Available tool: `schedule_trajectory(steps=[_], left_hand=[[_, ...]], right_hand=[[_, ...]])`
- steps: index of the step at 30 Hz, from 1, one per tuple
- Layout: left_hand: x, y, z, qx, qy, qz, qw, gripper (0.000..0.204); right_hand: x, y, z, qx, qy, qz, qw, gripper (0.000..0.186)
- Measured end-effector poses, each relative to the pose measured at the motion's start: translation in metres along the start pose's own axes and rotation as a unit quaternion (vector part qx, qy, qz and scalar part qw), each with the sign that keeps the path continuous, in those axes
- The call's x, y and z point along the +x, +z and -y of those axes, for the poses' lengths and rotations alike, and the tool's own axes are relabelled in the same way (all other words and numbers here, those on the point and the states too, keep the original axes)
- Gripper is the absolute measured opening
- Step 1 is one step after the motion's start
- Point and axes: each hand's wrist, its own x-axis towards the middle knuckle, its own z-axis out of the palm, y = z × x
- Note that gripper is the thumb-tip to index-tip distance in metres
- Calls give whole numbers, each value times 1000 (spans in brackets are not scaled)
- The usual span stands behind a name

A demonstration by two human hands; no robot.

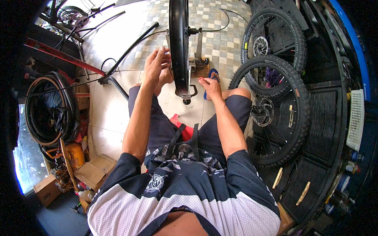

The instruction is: The person sits cross-legged and uses a spoke wrench to adjust the spokes on a bicycle wheel mounted on a truing stand. They rotate the wheel and tighten or loosen individual spokes to true the rim.

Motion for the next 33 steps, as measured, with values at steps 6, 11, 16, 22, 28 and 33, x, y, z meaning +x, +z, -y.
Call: schedule_trajectory(steps=[6, 11, 16, 22, 28, 33], left_hand=[[-3, -10, 65, 58, -108, 0, 992, 45], [-6, -9, 64, 120, -103, 59, 986, 49], [-6, -3, -5, 42, -106, 65, 991, 44], [3, 10, -15, 11, 54, 21, 998, 44], [2, -7, 62, 132, -113, -22, 985, 54], [-16, -7, 63, 50, -122, 84, 988, 51]], right_hand=[[1, 2, -2, 0, 5, 2, 1000, 47], [0, 1, -2, 15, 15, 9, 1000, 46], [-1, 1, 1, 6, 16, 2, 1000, 45], [-3, 0, 4, -10, -12, -18, 1000, 45], [0, 0, -1, -1, 18, -5, 1000, 45], [-1, 5, -5, 37, -27, -25, 999, 35]])
